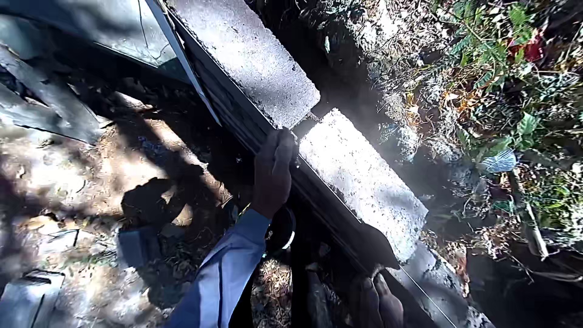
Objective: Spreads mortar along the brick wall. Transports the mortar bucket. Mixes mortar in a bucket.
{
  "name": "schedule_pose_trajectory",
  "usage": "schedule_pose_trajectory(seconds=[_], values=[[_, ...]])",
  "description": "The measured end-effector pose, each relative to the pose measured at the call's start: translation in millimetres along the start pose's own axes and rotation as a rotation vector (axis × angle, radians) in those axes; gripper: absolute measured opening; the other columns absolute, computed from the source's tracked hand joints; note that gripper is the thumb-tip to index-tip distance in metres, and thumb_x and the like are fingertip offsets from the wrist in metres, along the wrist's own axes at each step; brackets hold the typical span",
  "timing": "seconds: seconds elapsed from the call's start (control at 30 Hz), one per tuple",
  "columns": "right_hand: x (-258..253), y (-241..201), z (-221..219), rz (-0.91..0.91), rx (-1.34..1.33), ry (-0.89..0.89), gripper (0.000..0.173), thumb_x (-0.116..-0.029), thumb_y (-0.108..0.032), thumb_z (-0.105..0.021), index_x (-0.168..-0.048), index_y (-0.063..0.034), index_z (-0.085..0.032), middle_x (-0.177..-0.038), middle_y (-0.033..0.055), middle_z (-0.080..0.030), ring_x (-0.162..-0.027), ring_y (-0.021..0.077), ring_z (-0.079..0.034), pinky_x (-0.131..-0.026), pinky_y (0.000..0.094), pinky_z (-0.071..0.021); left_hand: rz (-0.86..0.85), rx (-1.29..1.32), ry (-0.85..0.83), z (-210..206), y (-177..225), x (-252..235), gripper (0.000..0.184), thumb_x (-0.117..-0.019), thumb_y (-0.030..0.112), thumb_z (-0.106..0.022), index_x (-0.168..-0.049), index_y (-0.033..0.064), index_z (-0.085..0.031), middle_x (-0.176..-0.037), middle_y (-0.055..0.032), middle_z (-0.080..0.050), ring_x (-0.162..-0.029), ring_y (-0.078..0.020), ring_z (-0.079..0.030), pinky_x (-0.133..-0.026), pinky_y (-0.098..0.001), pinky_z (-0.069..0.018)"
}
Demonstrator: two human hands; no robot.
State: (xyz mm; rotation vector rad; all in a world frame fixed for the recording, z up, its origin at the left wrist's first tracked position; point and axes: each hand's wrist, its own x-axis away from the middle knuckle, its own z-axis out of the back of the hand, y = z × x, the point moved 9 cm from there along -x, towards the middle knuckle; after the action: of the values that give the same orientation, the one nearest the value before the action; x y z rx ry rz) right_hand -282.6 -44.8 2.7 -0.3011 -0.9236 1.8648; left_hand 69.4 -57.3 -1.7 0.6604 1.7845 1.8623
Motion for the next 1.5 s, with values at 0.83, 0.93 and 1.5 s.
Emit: schedule_pose_trajectory(seconds=[0.83,0.93,1.5], values=[[-336.3,-154.2,-13.7,0.912,0.642,-0.312,0.042,-0.1075,-0.038,-0.042,-0.102,-0.0054,-0.066,-0.084,0.0158,-0.066,-0.071,0.0366,-0.068,-0.053,0.0534,-0.0477,0.523,0.345,0.620,-53.1,-119.8,8.5,0.077,-0.1041,0.067,-0.014,-0.165,0.0196,-0.017,-0.171,-0.0039,-0.018,-0.157,-0.0170,-0.015,-0.127,-0.0450,-0.0156],[-335.5,-142.9,-17.8,0.822,0.749,-0.349,0.039,-0.1031,-0.039,-0.044,-0.105,-0.0071,-0.067,-0.083,0.0147,-0.066,-0.066,0.0390,-0.067,-0.049,0.0568,-0.0475,0.511,0.357,0.564,-56.2,-123.7,11.1,0.081,-0.1025,0.070,-0.013,-0.164,0.0176,-0.019,-0.171,-0.0045,-0.016,-0.157,-0.0158,-0.013,-0.128,-0.0438,-0.0143],[-172.7,-45.8,-270.8,-0.078,-0.064,-0.496,0.037,-0.1099,-0.037,-0.045,-0.118,-0.0029,-0.057,-0.074,0.0105,-0.061,-0.066,0.0243,-0.063,-0.066,0.0464,-0.0561,0.799,0.114,0.364,54.1,-272.4,130.8,0.052,-0.1134,0.037,-0.027,-0.146,0.0031,-0.050,-0.141,-0.0171,-0.058,-0.129,-0.0244,-0.056,-0.109,-0.0452,-0.0463]])
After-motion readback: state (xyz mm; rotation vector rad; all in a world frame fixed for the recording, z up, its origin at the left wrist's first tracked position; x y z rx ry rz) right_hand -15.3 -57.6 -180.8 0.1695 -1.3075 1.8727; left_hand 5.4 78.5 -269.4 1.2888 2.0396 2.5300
